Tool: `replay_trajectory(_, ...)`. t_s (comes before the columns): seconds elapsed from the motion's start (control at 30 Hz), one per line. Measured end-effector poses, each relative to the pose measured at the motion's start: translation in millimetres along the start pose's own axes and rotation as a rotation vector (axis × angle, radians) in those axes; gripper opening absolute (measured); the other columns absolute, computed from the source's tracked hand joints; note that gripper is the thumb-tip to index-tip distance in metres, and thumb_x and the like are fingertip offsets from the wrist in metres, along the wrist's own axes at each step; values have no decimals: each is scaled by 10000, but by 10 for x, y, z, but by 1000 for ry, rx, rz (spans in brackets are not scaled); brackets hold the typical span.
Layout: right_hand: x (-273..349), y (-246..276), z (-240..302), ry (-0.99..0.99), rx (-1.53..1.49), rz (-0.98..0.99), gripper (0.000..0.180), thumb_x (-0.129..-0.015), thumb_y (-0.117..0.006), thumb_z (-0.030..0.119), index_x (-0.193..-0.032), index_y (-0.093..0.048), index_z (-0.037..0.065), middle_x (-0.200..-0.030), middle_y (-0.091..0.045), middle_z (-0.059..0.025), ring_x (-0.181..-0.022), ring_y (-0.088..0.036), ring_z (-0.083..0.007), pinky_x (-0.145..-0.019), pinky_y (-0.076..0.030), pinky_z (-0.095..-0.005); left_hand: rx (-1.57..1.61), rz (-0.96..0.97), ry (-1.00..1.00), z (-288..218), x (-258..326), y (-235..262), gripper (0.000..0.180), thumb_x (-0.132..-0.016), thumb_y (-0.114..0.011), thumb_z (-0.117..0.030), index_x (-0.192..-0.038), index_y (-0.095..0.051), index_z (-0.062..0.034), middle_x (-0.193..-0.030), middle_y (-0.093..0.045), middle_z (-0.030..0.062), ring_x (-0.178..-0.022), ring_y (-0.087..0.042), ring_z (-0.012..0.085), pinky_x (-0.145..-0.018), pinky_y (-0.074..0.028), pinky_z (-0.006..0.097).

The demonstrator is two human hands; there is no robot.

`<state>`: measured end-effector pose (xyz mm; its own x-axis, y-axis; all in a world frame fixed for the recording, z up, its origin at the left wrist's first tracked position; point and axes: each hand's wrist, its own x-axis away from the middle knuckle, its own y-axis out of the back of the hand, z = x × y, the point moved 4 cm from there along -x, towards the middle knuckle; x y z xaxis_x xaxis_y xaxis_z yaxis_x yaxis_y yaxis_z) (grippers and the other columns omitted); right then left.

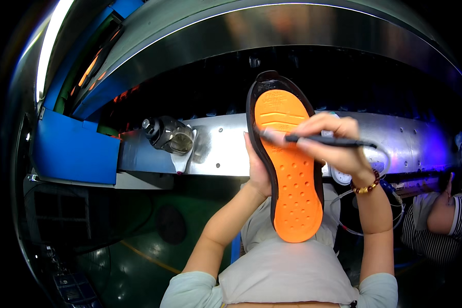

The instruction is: The person repeatedly picks up orange shoe soles from a conveyor belt, applies a liquid substance to the sole surface using a brush, and places the soles back on the belt. The process is repeated for multiple soles in a continuous loop.

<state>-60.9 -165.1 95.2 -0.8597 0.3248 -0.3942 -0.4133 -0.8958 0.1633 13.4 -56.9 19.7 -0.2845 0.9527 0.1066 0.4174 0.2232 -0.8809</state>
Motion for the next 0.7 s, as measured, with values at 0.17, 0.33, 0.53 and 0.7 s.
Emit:
replay_trajectory(0.17,234,-116,61,27,-272,243,161,-673,-653,26,-832,-642,2,-798,-642,-120,-756,-619,-183,-697,-483,-261,-110,-126,-246,-200,45,61,812,-771,-110,-703,-1278,-320,-104,-1259,-407,108,-1097,-446,265,-933,-363,373)
replay_trajectory(0.33,289,-134,12,39,-79,142,185,-654,-661,-7,-837,-643,12,-823,-636,-110,-779,-613,-171,-724,-476,-251,-79,167,-340,-329,-49,-59,917,-694,-161,-778,-1287,-288,-90,-1232,-396,191,-1046,-471,340,-888,-398,443)
replay_trajectory(0.53,364,20,27,55,16,52,194,-642,-675,-12,-828,-654,39,-832,-646,-92,-790,-596,-164,-726,-474,-278,-5,92,-506,-558,-144,28,983,-653,-265,-801,-1311,-236,-71,-1248,-354,250,-1080,-426,385,-914,-359,456)
replay_trajectory(0.7,503,-72,94,70,-95,350,208,-635,-703,21,-835,-656,51,-824,-656,-47,-752,-566,-138,-716,-442,-259,-19,267,-481,-711,-88,-16,984,-650,-309,-793,-1315,-235,-72,-1263,-336,250,-1105,-406,388,-940,-338,455)
